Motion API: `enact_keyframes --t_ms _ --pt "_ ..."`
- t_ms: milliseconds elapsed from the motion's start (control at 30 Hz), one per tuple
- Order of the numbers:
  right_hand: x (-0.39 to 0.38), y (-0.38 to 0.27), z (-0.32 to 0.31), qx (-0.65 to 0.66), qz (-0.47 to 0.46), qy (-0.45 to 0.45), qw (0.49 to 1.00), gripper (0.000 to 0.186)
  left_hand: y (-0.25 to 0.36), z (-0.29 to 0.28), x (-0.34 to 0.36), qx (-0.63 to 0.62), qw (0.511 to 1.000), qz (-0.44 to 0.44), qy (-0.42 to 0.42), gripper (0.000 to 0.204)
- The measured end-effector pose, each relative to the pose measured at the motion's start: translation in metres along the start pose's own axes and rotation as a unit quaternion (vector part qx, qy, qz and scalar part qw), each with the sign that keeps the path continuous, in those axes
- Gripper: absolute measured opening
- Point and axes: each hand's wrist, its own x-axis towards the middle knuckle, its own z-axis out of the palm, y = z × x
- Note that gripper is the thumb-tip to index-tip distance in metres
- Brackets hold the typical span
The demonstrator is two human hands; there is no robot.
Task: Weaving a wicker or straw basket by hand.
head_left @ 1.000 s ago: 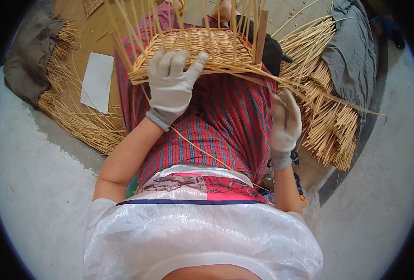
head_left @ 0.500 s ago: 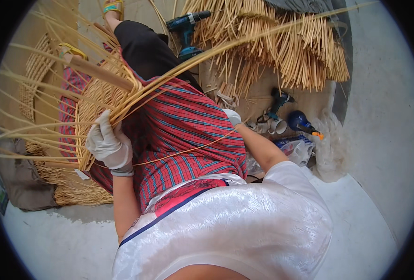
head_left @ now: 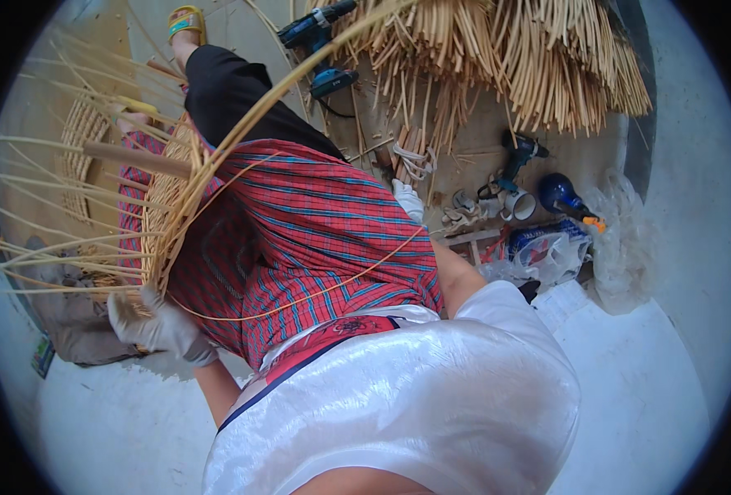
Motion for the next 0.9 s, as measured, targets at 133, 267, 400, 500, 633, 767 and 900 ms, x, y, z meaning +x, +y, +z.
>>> enact_keyframes --t_ms 133,267,400,500,633,767,900 --pt "-0.028 0.022 0.006 -0.019 0.197 -0.099 0.975 0.046 -0.052 -0.037 0.007 -0.093 0.969 -0.217 -0.079 0.074" --pt "-0.054 0.048 0.018 -0.054 0.170 -0.117 0.977 0.032 -0.095 -0.044 -0.020 -0.134 0.968 -0.166 -0.131 0.076" --pt "-0.046 0.061 0.039 -0.102 0.163 -0.144 0.971 0.024 -0.119 -0.026 -0.021 -0.060 0.978 -0.180 -0.088 0.076" --pt "-0.028 0.063 0.053 -0.066 0.074 -0.127 0.987 0.027 -0.127 -0.025 -0.010 0.032 0.986 -0.008 -0.165 0.054" --pt "-0.016 0.074 0.059 -0.128 -0.013 -0.140 0.982 0.027 -0.123 -0.033 -0.010 0.099 0.986 0.048 -0.128 0.055" --pt "-0.011 0.092 0.051 -0.171 -0.007 -0.119 0.978 0.028 -0.112 -0.025 -0.017 -0.128 0.985 -0.093 -0.062 0.067" --pt "-0.007 0.113 0.037 -0.187 -0.018 -0.097 0.977 0.029 -0.096 -0.025 -0.026 -0.182 0.967 -0.177 -0.036 0.073"
